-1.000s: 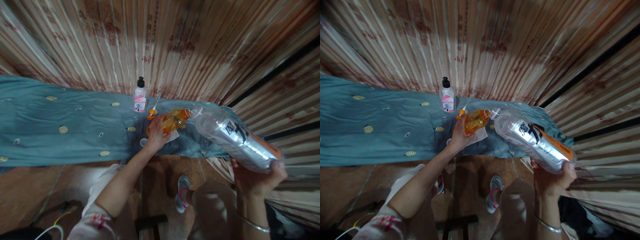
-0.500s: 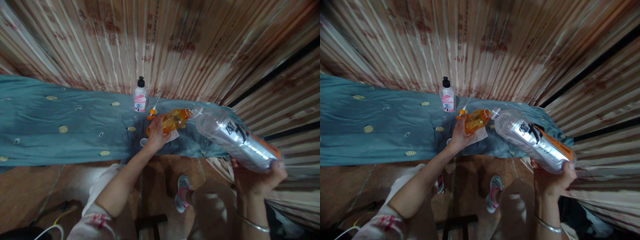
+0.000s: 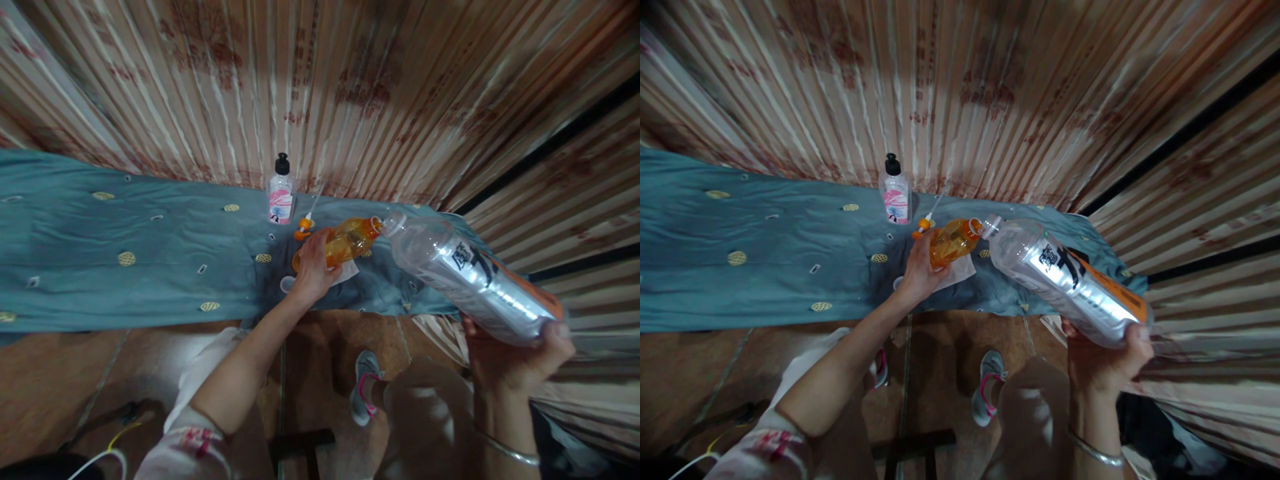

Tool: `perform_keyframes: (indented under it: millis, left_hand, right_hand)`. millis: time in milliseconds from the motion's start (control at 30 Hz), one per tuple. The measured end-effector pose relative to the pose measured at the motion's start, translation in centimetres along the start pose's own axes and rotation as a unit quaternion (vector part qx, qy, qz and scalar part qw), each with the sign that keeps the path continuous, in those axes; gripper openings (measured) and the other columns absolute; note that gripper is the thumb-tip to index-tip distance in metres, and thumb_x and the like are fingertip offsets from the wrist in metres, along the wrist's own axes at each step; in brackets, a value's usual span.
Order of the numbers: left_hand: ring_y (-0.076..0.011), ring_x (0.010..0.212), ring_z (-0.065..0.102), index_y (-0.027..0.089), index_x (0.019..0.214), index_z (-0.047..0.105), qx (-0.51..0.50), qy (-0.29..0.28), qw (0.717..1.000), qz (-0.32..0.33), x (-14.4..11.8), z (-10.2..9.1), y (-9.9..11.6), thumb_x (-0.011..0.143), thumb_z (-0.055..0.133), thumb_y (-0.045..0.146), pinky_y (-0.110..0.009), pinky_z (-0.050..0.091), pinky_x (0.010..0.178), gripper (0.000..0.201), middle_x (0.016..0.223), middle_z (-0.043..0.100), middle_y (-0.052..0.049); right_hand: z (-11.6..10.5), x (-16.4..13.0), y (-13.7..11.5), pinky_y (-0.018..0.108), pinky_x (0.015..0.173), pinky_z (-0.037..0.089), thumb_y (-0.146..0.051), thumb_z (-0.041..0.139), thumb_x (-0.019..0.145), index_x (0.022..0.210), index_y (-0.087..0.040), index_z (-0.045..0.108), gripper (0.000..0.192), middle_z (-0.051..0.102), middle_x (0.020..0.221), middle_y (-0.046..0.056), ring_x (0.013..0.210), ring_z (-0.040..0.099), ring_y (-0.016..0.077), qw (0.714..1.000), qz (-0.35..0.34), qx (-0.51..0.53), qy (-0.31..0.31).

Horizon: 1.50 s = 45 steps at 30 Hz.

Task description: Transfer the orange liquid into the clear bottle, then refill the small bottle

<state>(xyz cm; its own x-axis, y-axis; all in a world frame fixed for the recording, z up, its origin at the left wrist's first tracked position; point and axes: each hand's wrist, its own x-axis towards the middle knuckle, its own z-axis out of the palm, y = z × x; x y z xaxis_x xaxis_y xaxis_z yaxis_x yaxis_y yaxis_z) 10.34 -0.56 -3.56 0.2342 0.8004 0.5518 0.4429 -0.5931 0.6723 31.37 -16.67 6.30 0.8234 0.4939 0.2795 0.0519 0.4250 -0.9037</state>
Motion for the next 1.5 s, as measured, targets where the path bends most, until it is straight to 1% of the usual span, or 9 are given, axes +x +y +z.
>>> perform_keyframes:
  millis: [100, 300, 533, 733, 1000, 1133, 1267, 1367, 1500]
  left_hand:
    - [-0.0321, 0.125, 0.057, 0.017, 0.137, 0.040, -0.002, 0.001, 1.000, -0.002, 0.02, -0.02, 0.02, 0.074, 0.070, 0.017, -0.052, 0.046, 0.107, 0.070, 0.135, 0.059, -0.015]
    - [-0.0322, 0.127, 0.056, 0.018, 0.138, 0.038, -0.002, 0.001, 1.000, 0.003, -0.03, 0.03, -0.07, 0.073, 0.071, 0.018, -0.051, 0.046, 0.106, 0.073, 0.136, 0.058, -0.015]
    - [-0.0337, 0.125, 0.057, 0.015, 0.137, 0.039, -0.004, 0.000, 1.000, -0.003, -0.01, 0.02, 0.00, 0.073, 0.071, 0.018, -0.054, 0.046, 0.107, 0.072, 0.134, 0.058, -0.017]
    - [-0.0341, 0.126, 0.056, 0.019, 0.138, 0.039, -0.013, 0.001, 1.000, -0.003, -0.02, 0.02, -0.01, 0.073, 0.070, 0.018, -0.055, 0.046, 0.106, 0.072, 0.135, 0.058, -0.016]
    - [-0.0346, 0.126, 0.056, 0.017, 0.137, 0.039, -0.008, -0.004, 1.000, -0.001, -0.02, -0.10, 0.00, 0.073, 0.071, 0.017, -0.055, 0.046, 0.107, 0.071, 0.135, 0.057, -0.016]
    - [-0.0340, 0.127, 0.056, 0.016, 0.137, 0.038, -0.006, -0.004, 1.000, 0.003, 0.00, -0.08, -0.01, 0.073, 0.071, 0.017, -0.054, 0.046, 0.108, 0.073, 0.135, 0.057, -0.017]
    - [-0.0336, 0.125, 0.057, 0.016, 0.137, 0.038, -0.002, -0.002, 1.000, -0.001, 0.05, 0.04, -0.03, 0.072, 0.072, 0.017, -0.054, 0.046, 0.107, 0.073, 0.134, 0.058, -0.016]
    - [-0.0345, 0.125, 0.057, 0.017, 0.136, 0.039, -0.007, 0.002, 1.000, 0.005, 0.04, 0.11, -0.11, 0.072, 0.071, 0.017, -0.054, 0.046, 0.107, 0.072, 0.135, 0.058, -0.017]
    - [-0.0341, 0.126, 0.057, 0.021, 0.136, 0.039, -0.010, 0.005, 1.000, 0.007, 0.00, 0.18, -0.24, 0.073, 0.070, 0.019, -0.055, 0.047, 0.107, 0.071, 0.135, 0.058, -0.016]
  right_hand:
    - [-0.09, 0.09, 0.07, 0.020, 0.031, 0.036, -0.062, 0.060, 0.058, 0.093, -0.025, 0.069, 0.052, 0.066, 0.098, 0.003, 0.067, 0.061, 0.0191, 1.000, 0.000, 0.003, -0.001]
    - [-0.25, 0.12, 0.16, 0.021, 0.032, 0.039, -0.061, 0.058, 0.060, 0.094, -0.025, 0.069, 0.051, 0.066, 0.099, 0.003, 0.069, 0.061, 0.0197, 1.000, -0.004, -0.006, -0.001]
    - [0.05, -0.01, -0.08, 0.021, 0.037, 0.041, -0.056, 0.058, 0.061, 0.092, -0.026, 0.067, 0.044, 0.065, 0.101, 0.002, 0.081, 0.063, 0.0216, 1.000, 0.003, 0.008, 0.000]
    - [0.23, -0.07, -0.12, 0.021, 0.036, 0.038, -0.058, 0.056, 0.060, 0.092, -0.025, 0.067, 0.048, 0.065, 0.099, 0.003, 0.075, 0.061, 0.0212, 1.000, -0.001, -0.009, 0.004]
    - [-0.16, 0.02, 0.04, 0.023, 0.036, 0.040, -0.059, 0.058, 0.060, 0.093, -0.026, 0.067, 0.049, 0.065, 0.099, 0.002, 0.070, 0.061, 0.0201, 1.000, 0.006, -0.005, 0.010]
    - [-0.05, 0.08, 0.07, 0.022, 0.034, 0.037, -0.061, 0.058, 0.059, 0.089, -0.026, 0.066, 0.047, 0.065, 0.095, 0.002, 0.064, 0.058, 0.0182, 1.000, -0.003, -0.002, 0.007]
    - [0.14, 0.08, 0.02, 0.023, 0.036, 0.039, -0.062, 0.060, 0.057, 0.089, -0.025, 0.067, 0.049, 0.065, 0.096, 0.003, 0.070, 0.061, 0.0206, 1.000, -0.001, 0.001, 0.016]
    - [0.11, 0.03, -0.02, 0.021, 0.033, 0.036, -0.062, 0.058, 0.059, 0.092, -0.025, 0.068, 0.051, 0.065, 0.097, 0.004, 0.070, 0.061, 0.0207, 1.000, -0.002, -0.006, 0.002]
    - [0.02, 0.02, -0.05, 0.020, 0.033, 0.038, -0.059, 0.058, 0.059, 0.091, -0.025, 0.067, 0.047, 0.065, 0.100, 0.003, 0.075, 0.062, 0.0210, 1.000, -0.006, -0.002, 0.002]
